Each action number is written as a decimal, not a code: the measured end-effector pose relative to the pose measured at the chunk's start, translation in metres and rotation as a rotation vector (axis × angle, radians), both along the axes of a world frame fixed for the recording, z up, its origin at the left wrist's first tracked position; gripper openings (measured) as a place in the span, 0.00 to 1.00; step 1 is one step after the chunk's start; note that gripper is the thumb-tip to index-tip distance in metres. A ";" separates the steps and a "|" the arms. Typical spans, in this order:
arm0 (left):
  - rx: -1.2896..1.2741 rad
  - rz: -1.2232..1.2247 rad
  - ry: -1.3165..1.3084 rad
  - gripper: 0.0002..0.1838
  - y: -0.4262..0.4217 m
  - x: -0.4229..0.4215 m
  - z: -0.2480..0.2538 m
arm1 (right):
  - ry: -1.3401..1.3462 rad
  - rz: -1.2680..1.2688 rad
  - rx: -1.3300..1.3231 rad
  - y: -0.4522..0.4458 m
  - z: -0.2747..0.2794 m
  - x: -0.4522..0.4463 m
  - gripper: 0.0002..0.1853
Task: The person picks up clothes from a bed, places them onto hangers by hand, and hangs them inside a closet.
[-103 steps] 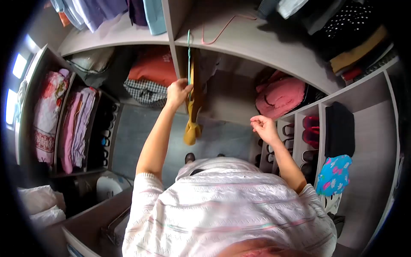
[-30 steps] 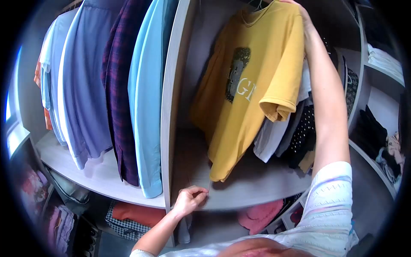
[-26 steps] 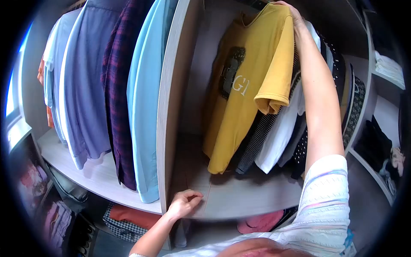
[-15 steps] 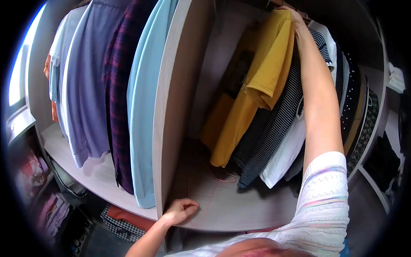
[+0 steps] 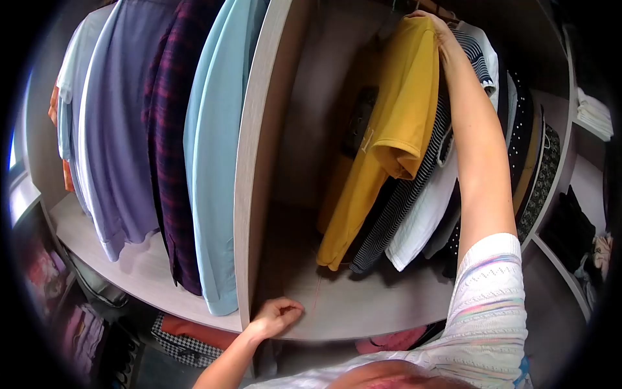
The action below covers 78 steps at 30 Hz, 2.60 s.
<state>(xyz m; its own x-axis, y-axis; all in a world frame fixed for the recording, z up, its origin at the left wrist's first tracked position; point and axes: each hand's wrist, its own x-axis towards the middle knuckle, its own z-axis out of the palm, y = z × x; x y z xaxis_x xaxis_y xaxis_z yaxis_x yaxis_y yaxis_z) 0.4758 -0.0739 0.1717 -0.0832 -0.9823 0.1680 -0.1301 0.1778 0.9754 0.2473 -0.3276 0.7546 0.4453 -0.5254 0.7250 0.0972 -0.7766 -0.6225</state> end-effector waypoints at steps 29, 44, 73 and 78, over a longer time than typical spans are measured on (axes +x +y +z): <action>-0.368 0.050 -0.953 0.07 0.060 -0.028 0.010 | 0.213 -0.089 1.250 0.316 -0.596 0.008 0.16; -0.495 -0.302 -0.314 0.05 0.170 -0.081 0.044 | 0.045 -0.214 1.069 0.449 -0.603 -0.082 0.14; -0.615 -0.029 -0.450 0.03 0.178 0.022 0.082 | -0.055 -0.496 0.089 0.389 -0.321 -0.053 0.18; -0.505 0.027 -0.496 0.03 0.180 0.090 0.075 | -0.042 -0.575 -0.077 0.303 -0.240 0.012 0.17</action>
